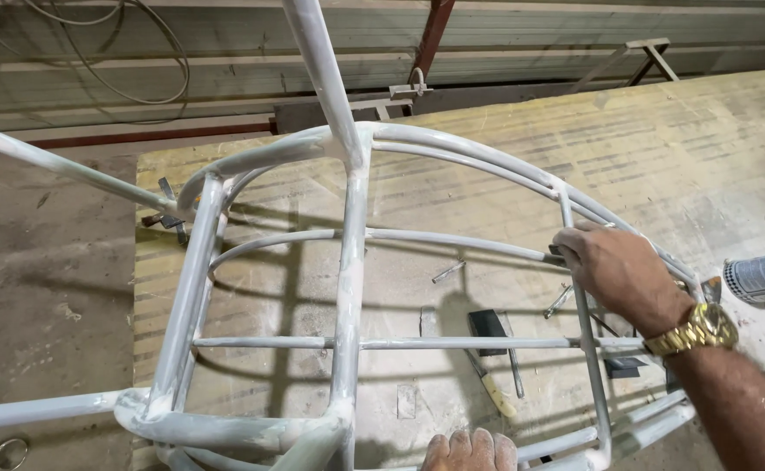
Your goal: Sanding the joints and surface of a metal chair frame on a workbench.
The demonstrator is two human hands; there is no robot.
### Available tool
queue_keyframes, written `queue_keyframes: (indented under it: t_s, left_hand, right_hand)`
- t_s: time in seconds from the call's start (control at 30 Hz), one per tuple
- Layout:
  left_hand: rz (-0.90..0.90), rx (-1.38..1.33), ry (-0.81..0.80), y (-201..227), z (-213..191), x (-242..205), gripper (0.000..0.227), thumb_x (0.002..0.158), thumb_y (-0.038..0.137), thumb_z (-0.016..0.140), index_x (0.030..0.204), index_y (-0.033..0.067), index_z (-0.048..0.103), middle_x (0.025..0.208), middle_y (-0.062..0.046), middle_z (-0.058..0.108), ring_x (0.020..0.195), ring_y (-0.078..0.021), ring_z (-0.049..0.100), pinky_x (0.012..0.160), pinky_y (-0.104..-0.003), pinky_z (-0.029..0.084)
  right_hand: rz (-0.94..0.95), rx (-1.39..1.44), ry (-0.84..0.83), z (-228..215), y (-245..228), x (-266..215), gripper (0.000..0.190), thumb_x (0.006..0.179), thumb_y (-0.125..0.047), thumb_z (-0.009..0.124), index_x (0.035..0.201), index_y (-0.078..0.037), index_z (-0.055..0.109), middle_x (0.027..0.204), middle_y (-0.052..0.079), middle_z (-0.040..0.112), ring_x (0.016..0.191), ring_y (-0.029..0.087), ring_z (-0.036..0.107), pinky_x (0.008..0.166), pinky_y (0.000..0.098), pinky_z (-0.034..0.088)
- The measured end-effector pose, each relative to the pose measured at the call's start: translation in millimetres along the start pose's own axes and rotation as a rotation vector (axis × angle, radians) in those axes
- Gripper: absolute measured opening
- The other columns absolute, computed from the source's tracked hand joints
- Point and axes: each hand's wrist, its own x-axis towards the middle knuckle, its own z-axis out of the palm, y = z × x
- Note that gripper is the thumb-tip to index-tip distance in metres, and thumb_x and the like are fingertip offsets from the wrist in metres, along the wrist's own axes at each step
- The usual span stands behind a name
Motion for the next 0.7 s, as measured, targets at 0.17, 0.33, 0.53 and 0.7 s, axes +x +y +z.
queue_keyframes:
  t_s: [0.17,0.33,0.53,0.7]
  left_hand:
    - [-0.046,-0.140,-0.128,0,-12,2,0.030,0.083,0.032,0.073,0.075,0.0033,0.068,0.056,-0.007,0.057,0.061,-0.0279,0.074,0.046,-0.043,0.056]
    - [0.015,-0.077,-0.136,2,-4,-8,0.014,0.079,0.014,0.075,0.082,0.0029,0.066,0.061,-0.007,0.057,0.066,-0.0264,0.073,0.047,-0.040,0.054]
    - [-0.069,-0.161,-0.322,6,-50,14,0.017,0.087,0.009,0.071,0.098,-0.0037,0.070,0.071,-0.014,0.062,0.073,-0.0304,0.072,0.058,-0.049,0.057]
    - [-0.091,-0.214,-0.382,2,-62,17,0.019,0.092,0.011,0.069,0.102,-0.0050,0.070,0.075,-0.018,0.064,0.079,-0.0337,0.073,0.064,-0.052,0.059]
  right_hand:
    - [-0.029,-0.212,-0.293,-5,-2,21,0.027,0.103,-0.021,0.051,0.092,-0.013,0.074,0.072,0.004,0.065,0.062,0.015,0.062,0.066,0.0338,0.054]
    - [-0.016,-0.236,-0.323,7,8,33,0.033,0.104,-0.026,0.051,0.086,-0.011,0.074,0.067,0.004,0.064,0.059,0.012,0.060,0.064,0.0331,0.052]
    - [0.026,-0.259,-0.433,5,14,39,0.037,0.108,-0.029,0.051,0.087,-0.008,0.073,0.076,0.012,0.067,0.062,0.016,0.053,0.058,0.0327,0.054]
    - [0.072,-0.208,-0.472,-27,-1,25,0.029,0.105,-0.024,0.053,0.100,-0.011,0.078,0.074,0.005,0.072,0.060,0.013,0.059,0.061,0.0328,0.054]
